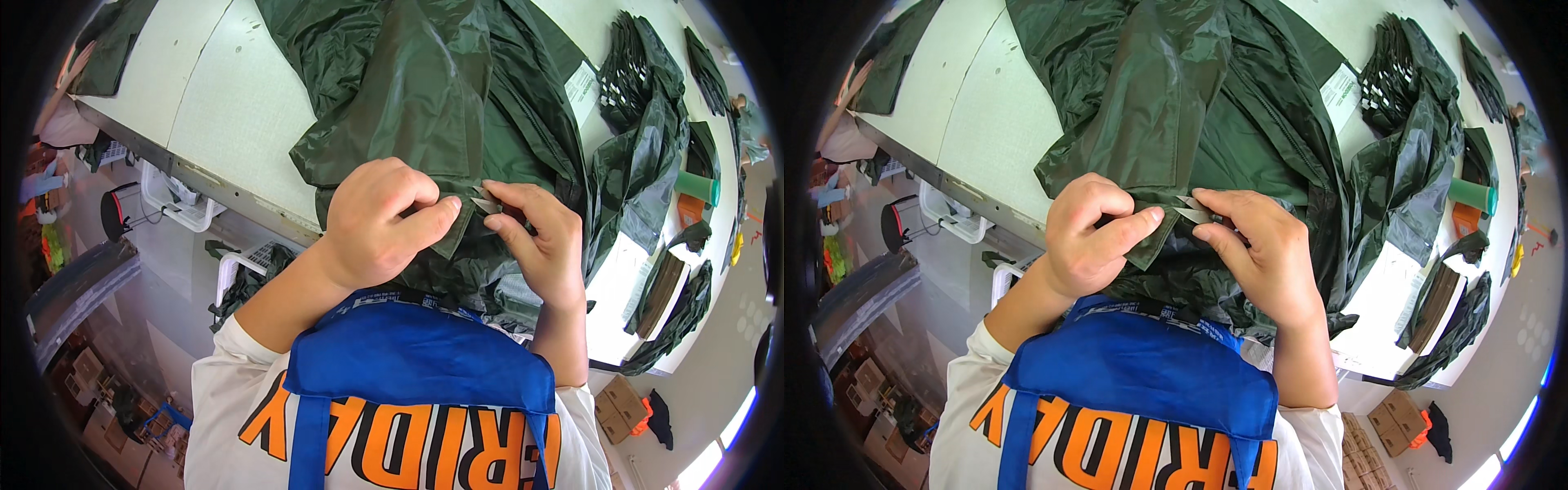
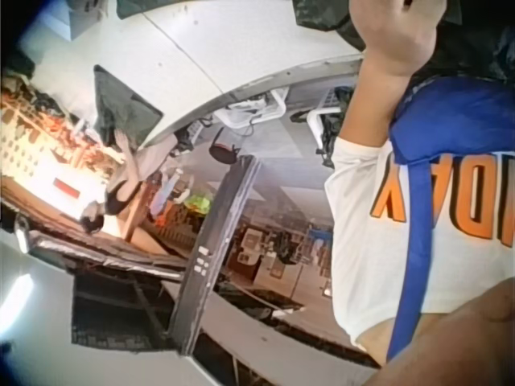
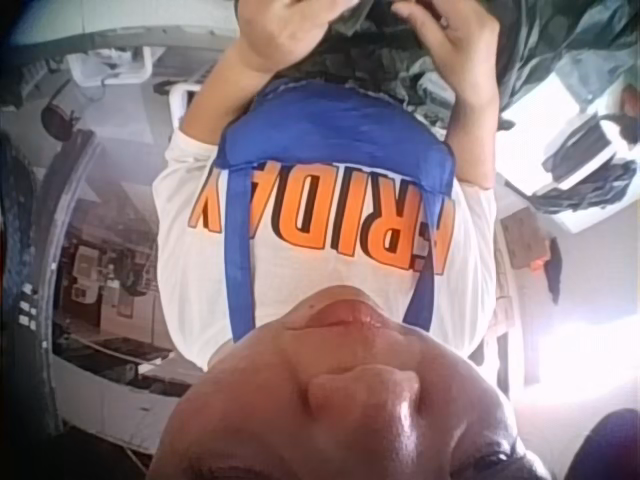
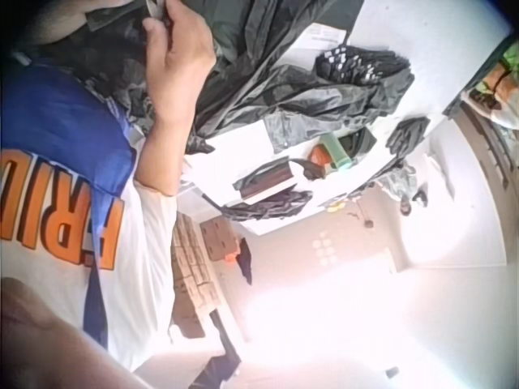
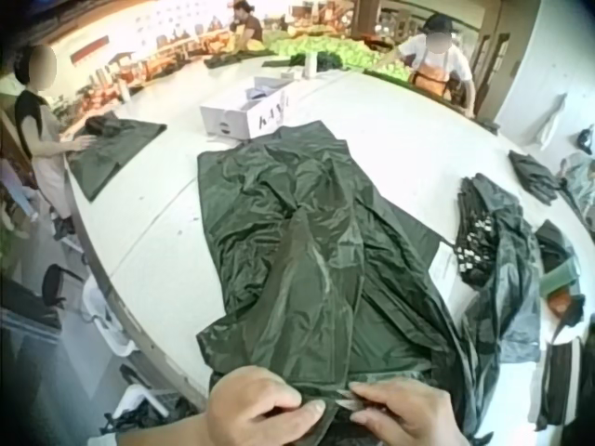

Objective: The person folds a dark green jacket on a white workbench. They smooth the fabric, fold the sleeves inward, fold the body in half, and then fold it again into a compact rectangle before placing it on a stack.

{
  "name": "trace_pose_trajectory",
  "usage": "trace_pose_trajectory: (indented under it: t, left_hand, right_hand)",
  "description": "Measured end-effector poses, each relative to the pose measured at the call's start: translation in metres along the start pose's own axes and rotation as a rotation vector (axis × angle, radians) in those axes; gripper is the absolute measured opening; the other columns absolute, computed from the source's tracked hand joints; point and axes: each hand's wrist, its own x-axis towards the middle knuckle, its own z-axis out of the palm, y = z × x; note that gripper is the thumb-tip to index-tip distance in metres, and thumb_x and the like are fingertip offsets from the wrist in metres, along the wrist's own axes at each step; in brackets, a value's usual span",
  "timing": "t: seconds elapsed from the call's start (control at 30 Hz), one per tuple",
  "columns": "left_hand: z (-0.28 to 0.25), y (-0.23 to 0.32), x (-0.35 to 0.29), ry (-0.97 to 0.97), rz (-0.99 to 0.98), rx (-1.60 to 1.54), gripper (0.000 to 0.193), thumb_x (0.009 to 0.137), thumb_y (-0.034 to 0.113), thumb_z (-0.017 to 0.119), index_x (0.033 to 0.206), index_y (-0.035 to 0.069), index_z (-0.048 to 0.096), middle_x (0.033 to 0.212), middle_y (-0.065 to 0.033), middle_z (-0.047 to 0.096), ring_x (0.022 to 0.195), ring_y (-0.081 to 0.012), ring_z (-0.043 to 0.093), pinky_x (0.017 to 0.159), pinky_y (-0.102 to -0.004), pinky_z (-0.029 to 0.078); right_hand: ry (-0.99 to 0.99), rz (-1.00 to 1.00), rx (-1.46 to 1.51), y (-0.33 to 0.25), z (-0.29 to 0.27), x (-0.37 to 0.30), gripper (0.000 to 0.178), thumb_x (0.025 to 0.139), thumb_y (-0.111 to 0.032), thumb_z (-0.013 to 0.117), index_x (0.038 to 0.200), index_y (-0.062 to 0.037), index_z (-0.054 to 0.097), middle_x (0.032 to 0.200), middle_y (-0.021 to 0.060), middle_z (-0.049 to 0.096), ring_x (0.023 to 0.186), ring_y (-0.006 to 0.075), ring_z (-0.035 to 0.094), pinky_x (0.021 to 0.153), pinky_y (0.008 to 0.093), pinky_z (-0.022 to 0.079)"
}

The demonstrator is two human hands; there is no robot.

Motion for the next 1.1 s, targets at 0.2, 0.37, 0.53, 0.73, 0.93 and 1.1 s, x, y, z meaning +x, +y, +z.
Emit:
trace_pose_trajectory:
  t: [0.2,0.37,0.53,0.73,0.93,1.1]
  left_hand:
    - [-0.003,0.002,-0.001,0.007,-0.008,-0.006,0.024,0.062,-0.003,0.074,0.084,0.006,0.07,0.075,-0.0033,0.049,0.059,-0.0198,0.05,0.049,-0.0304,0.037]
    - [-0.003,0.005,-0.001,-0.01,0.021,0.0,0.02,0.063,-0.001,0.077,0.078,0.008,0.067,0.076,-0.002,0.049,0.06,-0.0204,0.051,0.048,-0.0317,0.034]
    - [-0.001,0.009,-0.003,-0.008,0.066,0.056,0.02,0.062,0.001,0.077,0.078,0.008,0.067,0.077,-0.0016,0.051,0.06,-0.0203,0.051,0.05,-0.0321,0.035]
    - [-0.009,0.015,0.004,-0.247,-0.11,-0.156,0.025,0.063,0.009,0.077,0.086,0.008,0.068,0.08,-0.0029,0.056,0.064,-0.0212,0.054,0.056,-0.0327,0.042]
    - [-0.021,-0.011,0.027,-0.25,-0.182,-0.061,0.029,0.067,0.005,0.07,0.096,0.007,0.066,0.1,-0.009,0.062,0.091,-0.0287,0.059,0.075,-0.0373,0.049]
    - [-0.025,-0.023,0.038,-0.499,-0.158,-0.114,0.022,0.069,0.001,0.067,0.09,0.006,0.062,0.093,-0.0079,0.064,0.094,-0.028,0.06,0.081,-0.0378,0.049]
  right_hand:
    - [0.09,0.217,0.188,0.003,0.001,-0.006,0.022,0.079,-0.001,0.07,0.101,0.0021,0.068,0.085,0.0094,0.069,0.075,0.0138,0.064,0.069,0.0238,0.05]
    - [0.019,0.127,0.018,-0.005,-0.005,0.001,0.027,0.077,-0.001,0.071,0.104,0.0008,0.068,0.088,0.0093,0.068,0.072,0.0133,0.061,0.064,0.0237,0.049]
    - [-0.017,0.087,-0.065,-0.02,-0.004,0.015,0.038,0.072,-0.003,0.072,0.108,-0.0011,0.059,0.075,0.0053,0.058,0.061,0.0101,0.049,0.055,0.0229,0.043]
    - [0.026,0.392,0.422,-0.001,0.021,0.011,0.034,0.079,0.001,0.066,0.109,-0.0009,0.051,0.077,-0.0013,0.051,0.061,0.0026,0.039,0.054,0.0193,0.034]
    - [-0.014,0.295,0.418,-0.004,0.023,0.007,0.038,0.08,0.006,0.061,0.114,0.0002,0.045,0.075,-0.0027,0.047,0.063,0.0033,0.039,0.056,0.0192,0.034]
    - [-0.039,0.25,0.368,-0.003,0.014,0.007,0.041,0.078,0.008,0.06,0.115,0.0002,0.044,0.073,-0.002,0.046,0.062,0.004,0.038,0.055,0.02,0.033]
